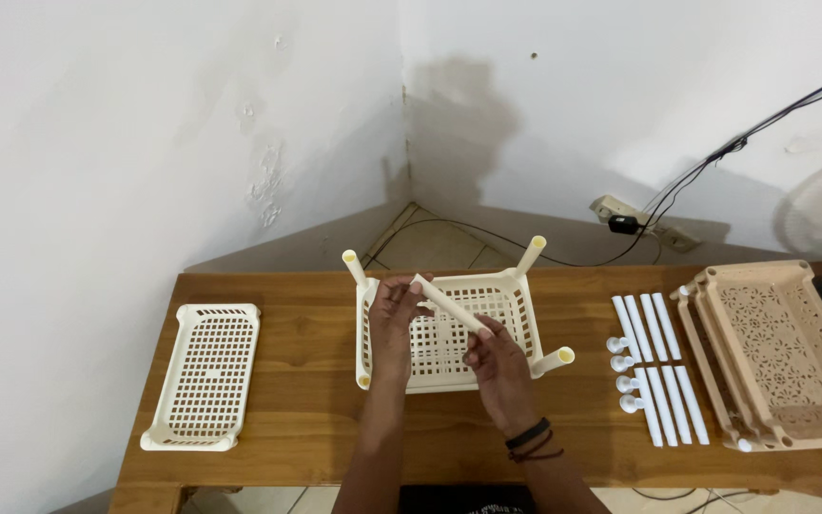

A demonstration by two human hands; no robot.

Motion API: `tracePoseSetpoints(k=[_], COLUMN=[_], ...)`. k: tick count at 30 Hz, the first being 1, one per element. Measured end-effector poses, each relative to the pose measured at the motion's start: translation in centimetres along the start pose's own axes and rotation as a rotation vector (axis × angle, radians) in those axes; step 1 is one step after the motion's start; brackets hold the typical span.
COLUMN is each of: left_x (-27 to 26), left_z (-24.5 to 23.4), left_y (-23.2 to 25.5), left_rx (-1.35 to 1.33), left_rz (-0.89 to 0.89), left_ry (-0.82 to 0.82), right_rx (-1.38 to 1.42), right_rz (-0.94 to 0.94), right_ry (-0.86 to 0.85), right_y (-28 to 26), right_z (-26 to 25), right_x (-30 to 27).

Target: The person assembles a white plastic stool by inserting cylindrical legs into the underside of a perforated seat. They handle the seat and legs, aligning and pushing each leg into place on a wooden table.

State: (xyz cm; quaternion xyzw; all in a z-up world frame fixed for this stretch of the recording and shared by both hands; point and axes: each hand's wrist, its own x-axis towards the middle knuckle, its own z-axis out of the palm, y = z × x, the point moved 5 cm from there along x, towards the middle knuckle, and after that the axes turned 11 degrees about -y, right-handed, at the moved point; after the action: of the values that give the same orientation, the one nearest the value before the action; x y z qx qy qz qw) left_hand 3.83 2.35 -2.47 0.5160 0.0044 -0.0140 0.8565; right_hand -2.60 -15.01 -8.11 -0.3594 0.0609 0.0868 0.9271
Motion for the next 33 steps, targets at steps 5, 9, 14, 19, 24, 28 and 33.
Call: tracePoseSetpoints(k=[5,9,14,19,24,28,33], left_x=[-1.1,-2.1,-2.3,-2.3,-2.6,-2.9,-3.4], left_z=[-0.8,-1.2,-2.1,-2.6,-2.7,-2.7,-2.7], left_y=[1.1,1.8,1.8,1.1,0.6,0.6,0.4], left_rx=[0.051,0.080,0.136,0.173,0.130,0.156,0.138], left_rz=[-0.009,0.007,0.013,-0.052,-0.069,-0.068,-0.030], left_ry=[-0.031,-0.055,-0.028,-0.036,-0.026,-0.013,-0.005], right_rx=[-0.108,-0.205,-0.247,-0.290,-0.325,-0.336,-0.342], right_rz=[-0.123,-0.148,-0.128,-0.147,-0.180,-0.187,-0.184], right_ry=[0.010,-0.002,0.032,0.057,0.049,0.053,0.018], right_y=[-2.0,-2.9,-3.0,-3.3,-3.5,-3.6,-3.5], right_z=[0.8,1.9,2.7,3.1,2.8,2.5,2.4], right_x=[0.6,0.9,1.8,1.6,1.7,1.7,1.4])
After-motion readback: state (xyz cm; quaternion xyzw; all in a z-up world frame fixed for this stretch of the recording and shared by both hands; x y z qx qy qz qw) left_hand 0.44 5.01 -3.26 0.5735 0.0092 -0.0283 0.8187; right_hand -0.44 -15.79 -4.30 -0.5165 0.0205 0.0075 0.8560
